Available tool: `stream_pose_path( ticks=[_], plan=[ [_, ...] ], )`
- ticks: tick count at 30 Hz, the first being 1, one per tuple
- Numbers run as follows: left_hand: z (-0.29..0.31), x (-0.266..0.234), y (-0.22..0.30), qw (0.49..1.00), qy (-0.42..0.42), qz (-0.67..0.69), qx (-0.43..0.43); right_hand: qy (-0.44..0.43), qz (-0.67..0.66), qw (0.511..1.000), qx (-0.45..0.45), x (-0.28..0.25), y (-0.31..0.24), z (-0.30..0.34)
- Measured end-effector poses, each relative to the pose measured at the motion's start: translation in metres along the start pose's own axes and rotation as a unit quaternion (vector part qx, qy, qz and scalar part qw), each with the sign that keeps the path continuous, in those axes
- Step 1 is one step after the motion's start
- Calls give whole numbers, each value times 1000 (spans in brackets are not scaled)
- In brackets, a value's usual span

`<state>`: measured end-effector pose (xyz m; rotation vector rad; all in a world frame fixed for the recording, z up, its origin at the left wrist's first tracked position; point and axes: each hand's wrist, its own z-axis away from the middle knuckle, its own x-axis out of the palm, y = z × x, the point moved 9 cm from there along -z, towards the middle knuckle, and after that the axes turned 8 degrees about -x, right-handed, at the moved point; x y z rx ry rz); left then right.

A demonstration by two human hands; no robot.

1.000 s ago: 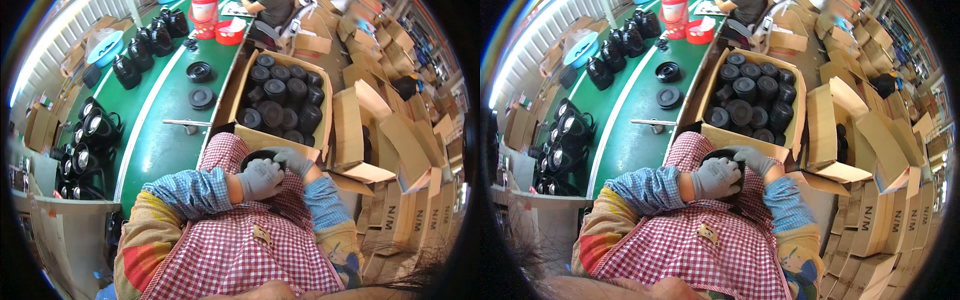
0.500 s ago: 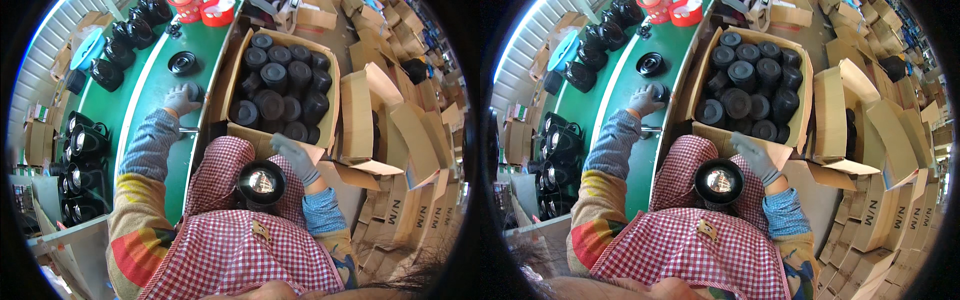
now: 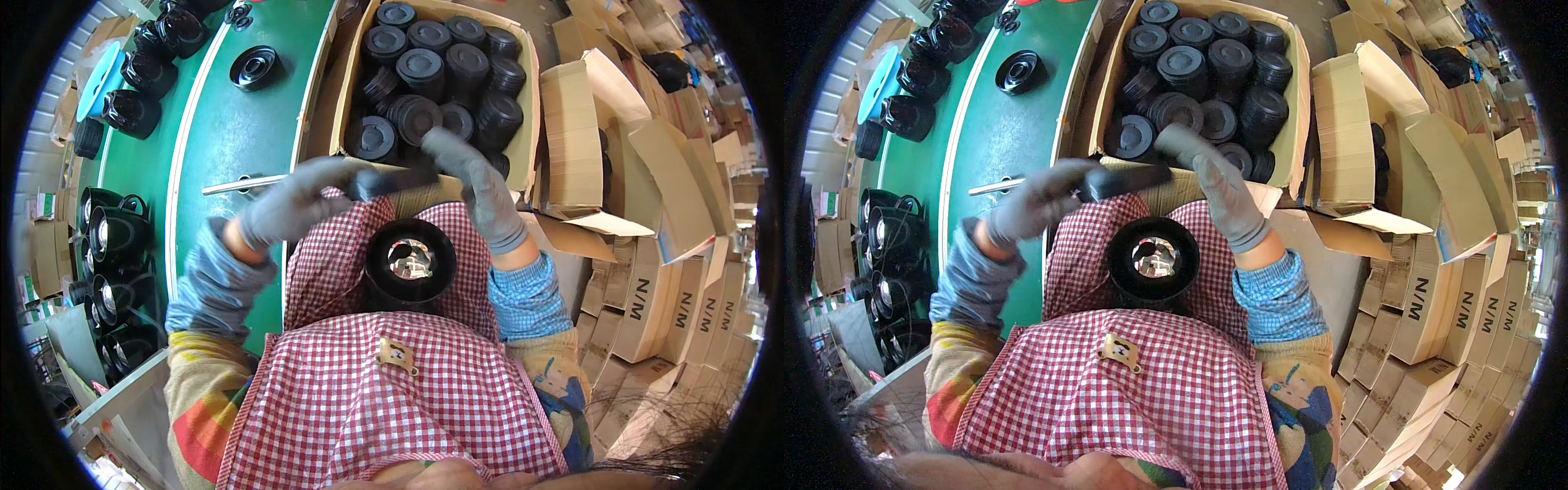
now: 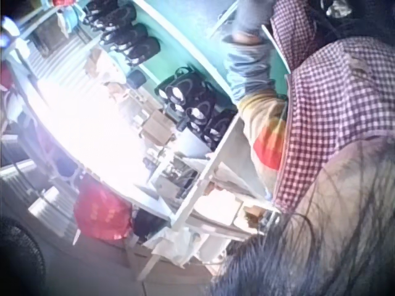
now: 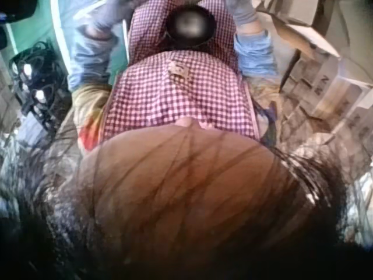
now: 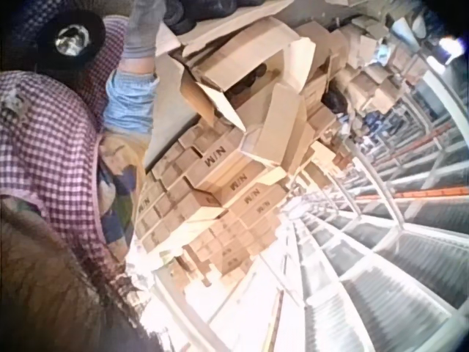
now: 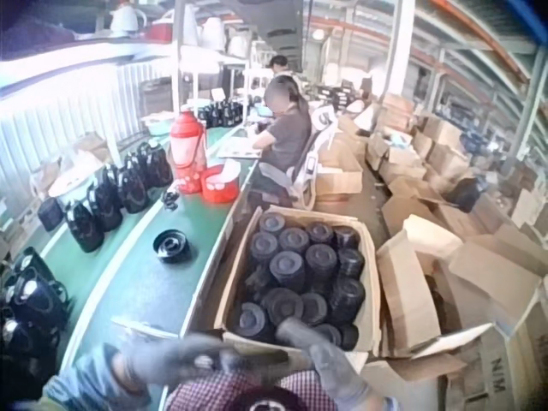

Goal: The person repeatedly picks up a black kettle body and a lid, places the lid on the kettle, and uses a metal rod to press or adjust the lid. The person then places the assembled kettle on the green workbench and repeats the process with additional units.

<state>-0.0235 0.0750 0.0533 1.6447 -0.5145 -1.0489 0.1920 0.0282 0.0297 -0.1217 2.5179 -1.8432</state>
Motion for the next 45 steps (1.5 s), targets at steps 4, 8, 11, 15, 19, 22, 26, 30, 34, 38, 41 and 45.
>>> stream_pose_path(
  ticks=[4, 8, 11, 15, 19, 22, 26, 30, 34, 38, 41, 45],
  plan=[
    [4, 62, 6, 984, -26, 176, 11, -82, -67, 993, 61, 27, 6, 44],
    [10, 98, -15, 971, 33, 232, 44, -55, -47, 997, 23, 28, 11, 76],
    [11, 104, -16, 984, 66, 147, 77, -66, 43, 996, -42, 28, 5, 92],
    [11, 107, -7, 983, 86, 98, 128, -75, 89, 986, -122, 34, -12, 95],
    [15, 108, 0, 978, 89, 51, 180, -91, 116, 979, -140, 36, -11, 97],
    [17, 108, 0, 977, 81, 62, 186, -97, 132, 975, -147, 38, -11, 94],
    [20, 109, -8, 978, 82, 70, 179, -90, 139, 977, -134, 38, -7, 94],
    [18, 113, -9, 979, 76, 53, 180, -68, 125, 984, -103, 33, 3, 102],
    [22, 113, -5, 980, 98, 8, 175, -73, 102, 990, -67, 33, 15, 100],
    [29, 116, 0, 981, 114, -40, 151, -105, 95, 987, -76, 34, 17, 92],
    [37, 116, 6, 980, 111, -44, 156, -117, 84, 988, -46, 38, 21, 86],
    [39, 122, 13, 980, 76, -95, 157, -78, 70, 994, -39, 35, 25, 96]
  ],
)
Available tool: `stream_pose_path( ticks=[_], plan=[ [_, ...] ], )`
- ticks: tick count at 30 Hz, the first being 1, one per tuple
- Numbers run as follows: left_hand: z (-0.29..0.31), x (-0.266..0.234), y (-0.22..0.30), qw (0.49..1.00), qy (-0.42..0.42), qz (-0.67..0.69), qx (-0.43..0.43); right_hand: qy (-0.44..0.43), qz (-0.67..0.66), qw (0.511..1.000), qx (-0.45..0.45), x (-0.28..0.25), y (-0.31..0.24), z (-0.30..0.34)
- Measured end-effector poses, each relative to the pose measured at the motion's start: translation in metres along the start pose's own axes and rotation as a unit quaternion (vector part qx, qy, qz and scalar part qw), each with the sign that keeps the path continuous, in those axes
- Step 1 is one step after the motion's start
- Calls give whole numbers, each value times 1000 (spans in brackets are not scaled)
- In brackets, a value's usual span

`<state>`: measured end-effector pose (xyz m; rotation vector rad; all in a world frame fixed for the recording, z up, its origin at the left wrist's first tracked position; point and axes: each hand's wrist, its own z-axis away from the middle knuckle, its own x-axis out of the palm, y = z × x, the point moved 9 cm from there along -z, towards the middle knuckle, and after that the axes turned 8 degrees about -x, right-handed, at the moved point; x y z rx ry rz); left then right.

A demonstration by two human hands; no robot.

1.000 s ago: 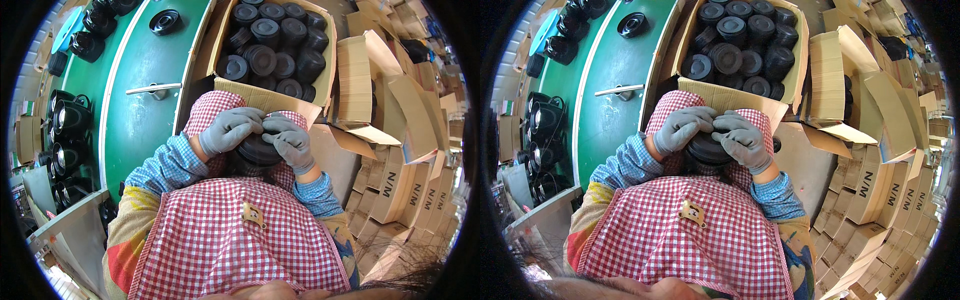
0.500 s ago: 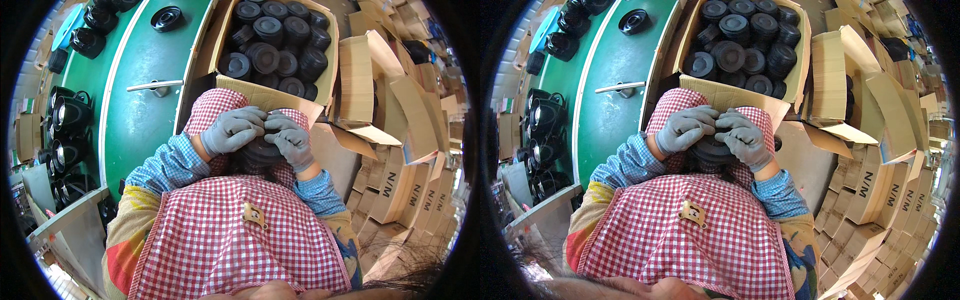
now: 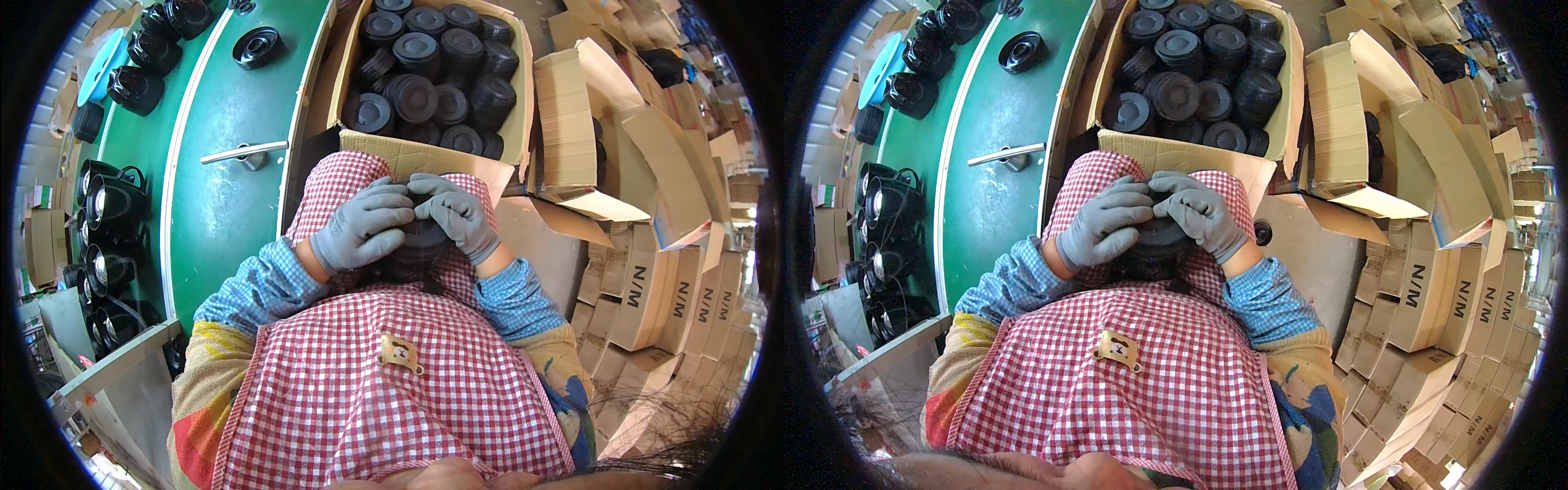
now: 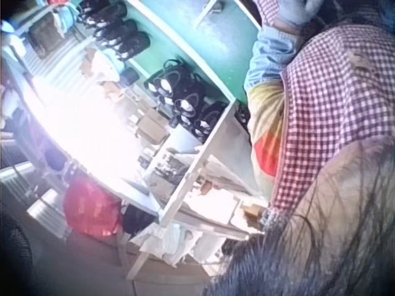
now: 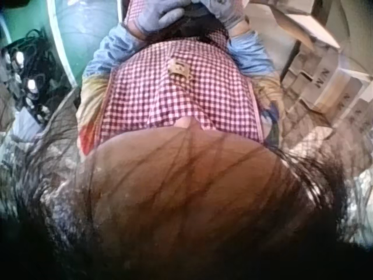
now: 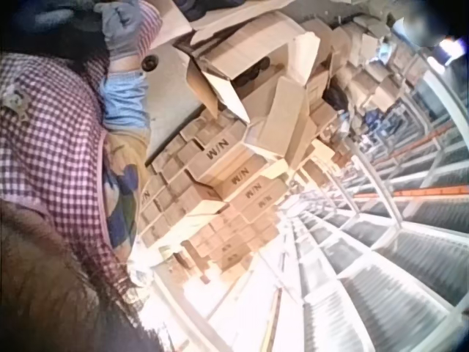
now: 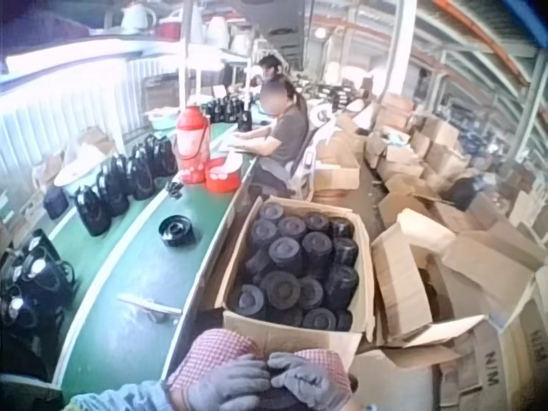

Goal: The person repeatedly picks up a black kettle body and a lid, places the lid on the kettle, and uses a metal rod to press or adjust the lid. The person then places the assembled kettle on the green workbench and repeats the process with additional units.

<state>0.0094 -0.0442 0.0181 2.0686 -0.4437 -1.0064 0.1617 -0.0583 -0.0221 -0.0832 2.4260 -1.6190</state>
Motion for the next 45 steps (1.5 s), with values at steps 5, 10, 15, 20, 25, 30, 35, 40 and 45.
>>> stream_pose_path(
  ticks=[5, 10, 15, 20, 25, 30, 35, 40, 45],
  plan=[
    [-13, -6, 16, 999, -1, -37, 15, 60, -91, 990, 92, -9, 9, -5],
    [1, -65, -57, 950, 165, 80, -254, 208, 106, 972, 20, -55, -53, -43],
    [7, -67, -97, 679, 329, 600, -265, -271, 458, 829, 175, 21, -24, -39],
    [8, -36, -107, 707, 205, 624, -262, -341, 396, 849, 75, 27, -20, -27],
    [13, 4, -83, 653, 159, 664, -327, -370, 318, 868, 94, 27, -11, -12],
    [22, 4, -77, 677, 126, 662, -296, -444, 401, 786, 157, 43, -26, -25],
    [16, 4, -89, 618, 157, 718, -280, -329, 423, 841, -78, 27, -26, -5],
    [23, -54, -91, 687, 250, 623, -276, -419, 441, 776, 168, 41, -11, -21],
    [29, -69, -88, 670, 237, 649, -272, -433, 390, 812, -40, 50, -24, -16]
  ],
)
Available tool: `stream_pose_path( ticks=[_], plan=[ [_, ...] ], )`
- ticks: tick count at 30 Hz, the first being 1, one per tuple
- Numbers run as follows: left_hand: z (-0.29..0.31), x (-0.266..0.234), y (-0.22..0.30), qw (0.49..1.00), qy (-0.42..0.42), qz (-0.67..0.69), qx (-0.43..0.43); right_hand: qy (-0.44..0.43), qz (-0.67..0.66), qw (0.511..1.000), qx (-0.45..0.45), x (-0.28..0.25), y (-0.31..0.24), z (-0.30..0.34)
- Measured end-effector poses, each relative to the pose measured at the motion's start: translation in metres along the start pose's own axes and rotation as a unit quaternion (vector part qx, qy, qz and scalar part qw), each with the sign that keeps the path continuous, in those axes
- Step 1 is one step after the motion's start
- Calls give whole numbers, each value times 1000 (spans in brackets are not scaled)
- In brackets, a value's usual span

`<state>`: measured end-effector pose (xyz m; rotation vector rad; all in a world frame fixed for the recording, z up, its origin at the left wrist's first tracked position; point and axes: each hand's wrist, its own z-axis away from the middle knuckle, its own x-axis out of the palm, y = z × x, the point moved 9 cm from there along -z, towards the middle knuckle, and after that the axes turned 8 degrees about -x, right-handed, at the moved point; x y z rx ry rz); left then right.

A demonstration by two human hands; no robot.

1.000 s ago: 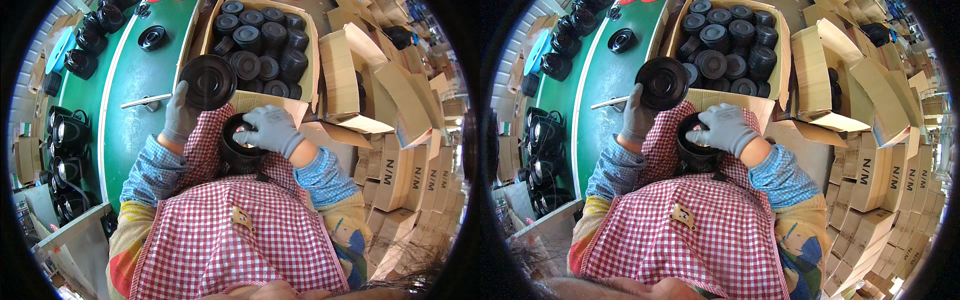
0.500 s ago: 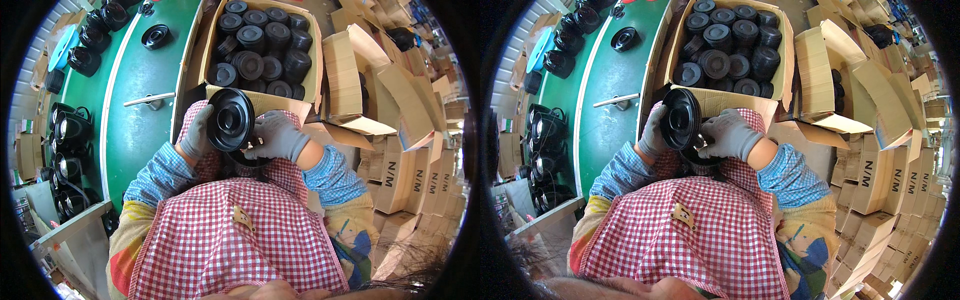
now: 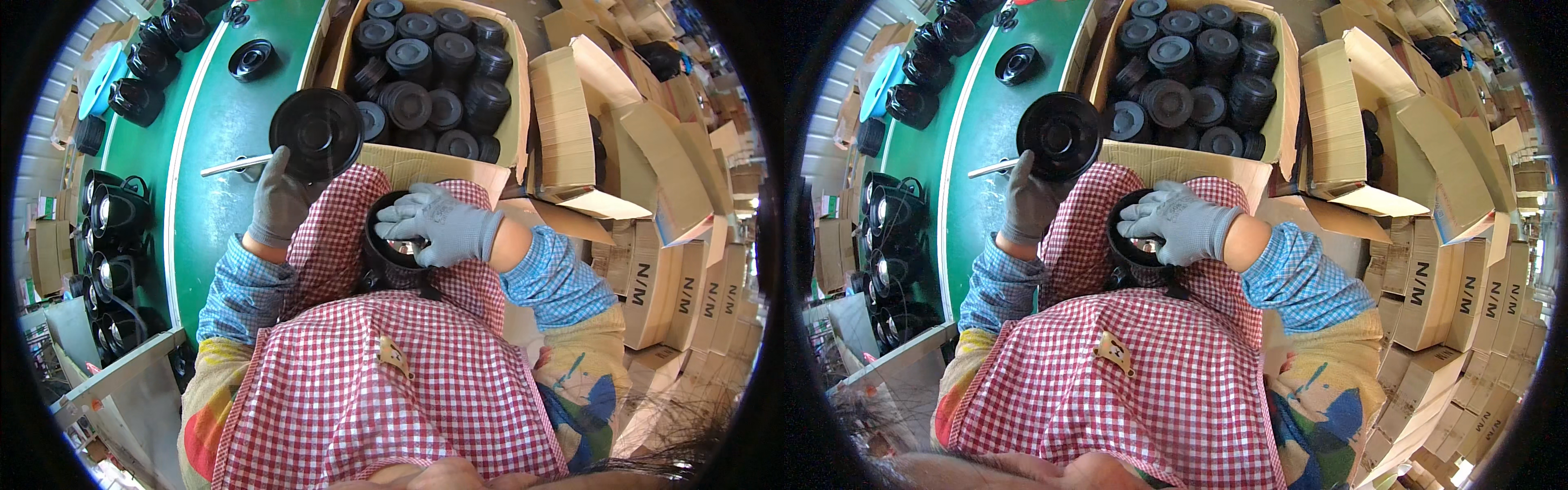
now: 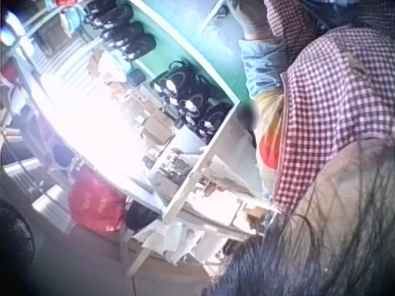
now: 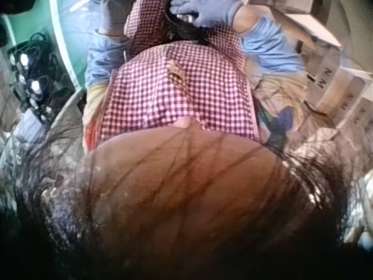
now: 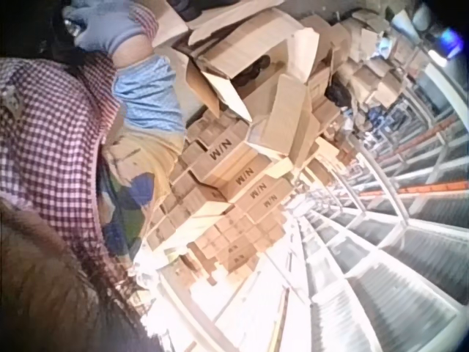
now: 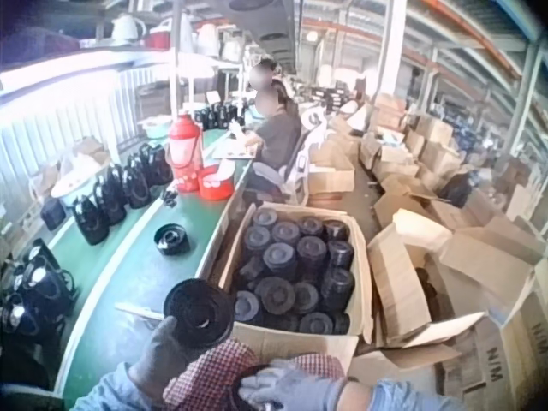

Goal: The person repeatedly picks up a black kettle body and a lid, places the lid on the kettle, and uses a metal rod to press or adjust the lid. The person then places the assembled kettle on the green workbench and repeats the process with additional units.

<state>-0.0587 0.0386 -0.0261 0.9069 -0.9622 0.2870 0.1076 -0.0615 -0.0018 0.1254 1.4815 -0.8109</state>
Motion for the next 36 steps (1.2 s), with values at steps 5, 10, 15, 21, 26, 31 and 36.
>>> stream_pose_path(
  ticks=[5, 10, 15, 21, 26, 31, 36],
  plan=[
    [4, -17, 8, 997, 40, -32, 48, -109, -38, 983, 145, -7, 11, -8],
    [6, 8, 10, 1000, 6, -18, 23, 78, -39, 996, -16, -18, 5, 6],
    [18, -67, 39, 988, 123, -66, 67, 361, -171, 909, 118, -60, 46, 47],
    [114, -199, 135, 838, 327, -435, 47, 444, -359, 792, 215, 18, 77, 81],
    [133, -118, 149, 398, 424, -790, 195, 476, -412, 763, 148, 37, 45, 56],
    [67, 123, -28, 509, -223, -811, 183, 462, -377, 789, 151, 32, 43, 46],
    [54, 104, -79, 424, -353, -823, 131, 444, -344, 810, 170, 43, 50, 53]
  ],
)
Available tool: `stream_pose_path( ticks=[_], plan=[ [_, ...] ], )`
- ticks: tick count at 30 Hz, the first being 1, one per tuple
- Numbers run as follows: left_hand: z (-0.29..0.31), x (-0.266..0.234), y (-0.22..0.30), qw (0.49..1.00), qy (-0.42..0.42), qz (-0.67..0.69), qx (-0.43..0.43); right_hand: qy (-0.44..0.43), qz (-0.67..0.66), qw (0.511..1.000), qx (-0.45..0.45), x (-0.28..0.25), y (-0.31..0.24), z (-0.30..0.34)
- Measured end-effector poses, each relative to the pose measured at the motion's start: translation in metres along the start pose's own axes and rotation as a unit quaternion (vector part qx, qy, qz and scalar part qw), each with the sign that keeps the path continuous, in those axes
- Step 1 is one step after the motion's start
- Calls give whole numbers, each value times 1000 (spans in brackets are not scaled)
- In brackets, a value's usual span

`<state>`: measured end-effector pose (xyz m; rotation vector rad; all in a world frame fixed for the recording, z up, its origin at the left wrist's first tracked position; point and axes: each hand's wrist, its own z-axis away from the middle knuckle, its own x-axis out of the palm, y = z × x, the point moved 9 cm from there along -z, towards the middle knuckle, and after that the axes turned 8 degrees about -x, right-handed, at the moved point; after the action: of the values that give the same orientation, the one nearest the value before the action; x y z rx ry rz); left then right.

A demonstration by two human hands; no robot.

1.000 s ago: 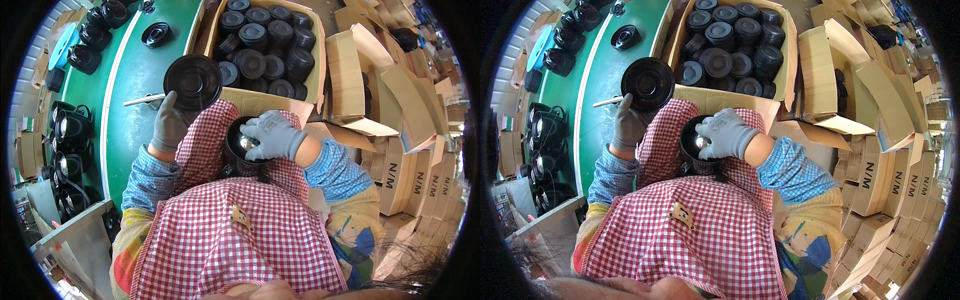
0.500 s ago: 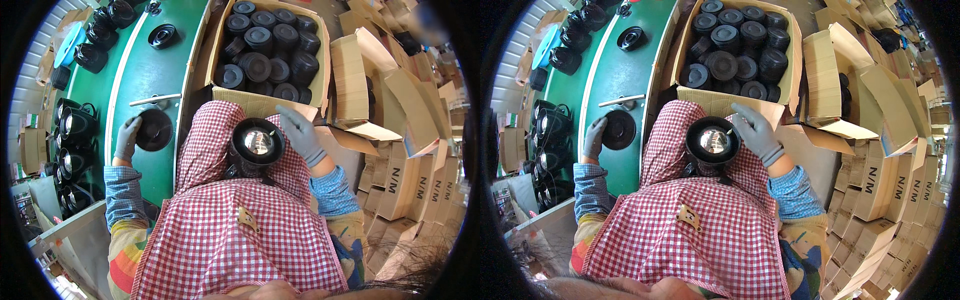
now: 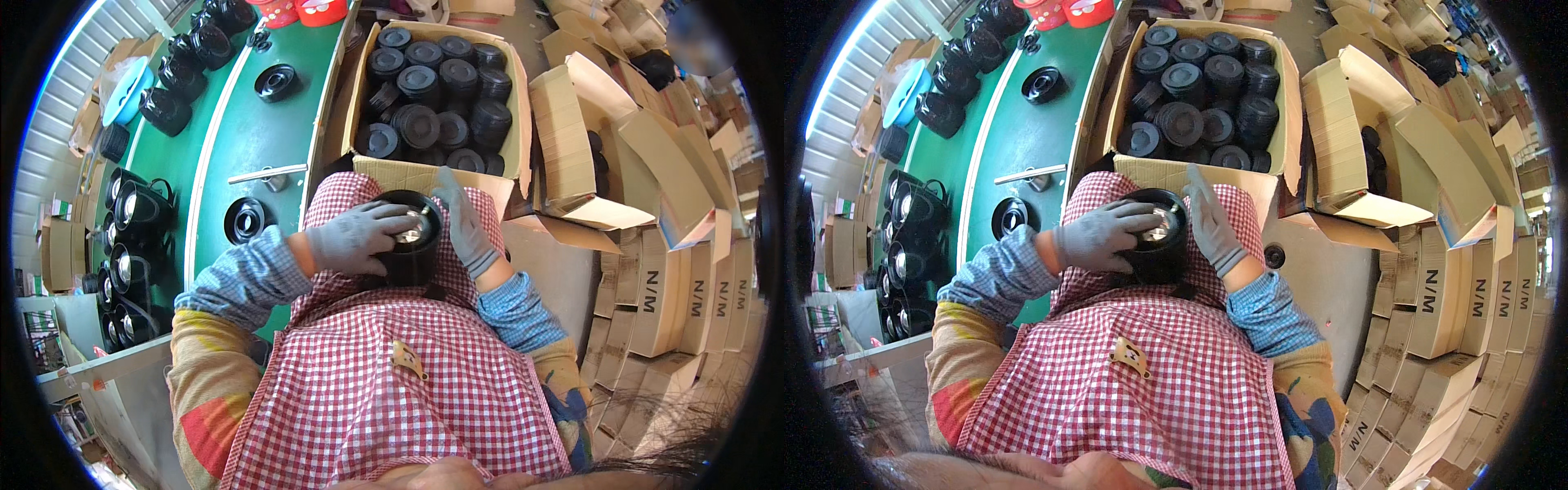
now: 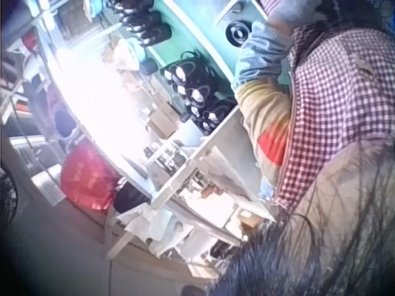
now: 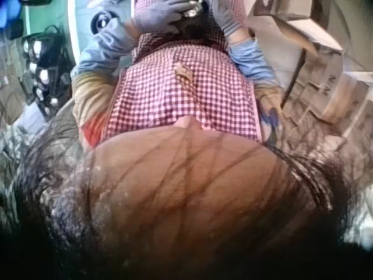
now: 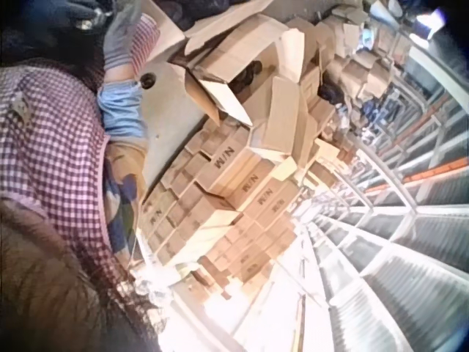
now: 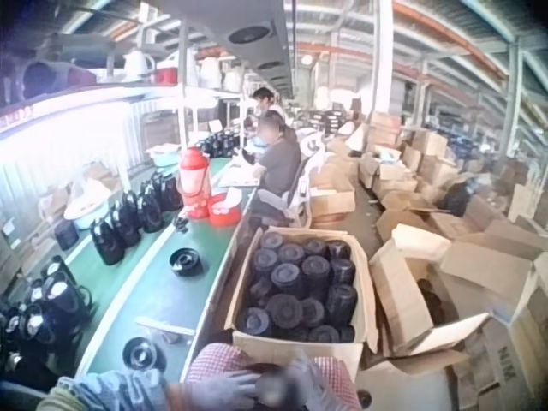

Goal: The person repeatedly picks up a black kettle body and a lid, places the lid on the kettle, and uses a metal rod to press or adjust the lid. The person then places the assembled kettle on the green workbench and repeats the process with additional units.

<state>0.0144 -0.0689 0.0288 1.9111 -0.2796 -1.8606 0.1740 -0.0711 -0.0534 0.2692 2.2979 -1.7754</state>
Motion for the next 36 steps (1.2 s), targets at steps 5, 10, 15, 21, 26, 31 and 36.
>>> stream_pose_path(
  ticks=[5, 10, 15, 21, 26, 31, 36],
  plan=[
    [89, -32, -81, 782, 243, 506, -272, -20, 95, 993, -73, -23, -59, 17],
    [115, 4, -61, 649, 325, 658, -201, 4, 222, 944, -246, 8, -123, 13],
    [125, 55, -57, 530, 279, 781, -175, 14, 92, 961, -261, 9, -160, 19],
    [116, 61, -40, 544, 245, 788, -148, 5, -1, 964, -266, 7, -167, 31],
    [113, 81, -35, 455, 190, 859, -138, -18, 37, 971, -236, 14, -161, 42],
    [123, 90, -31, 420, 163, 881, -142, -16, 51, 970, -238, 14, -156, 50],
    [129, 98, -29, 391, 151, 897, -143, -28, 35, 968, -246, 14, -162, 49]
  ],
)
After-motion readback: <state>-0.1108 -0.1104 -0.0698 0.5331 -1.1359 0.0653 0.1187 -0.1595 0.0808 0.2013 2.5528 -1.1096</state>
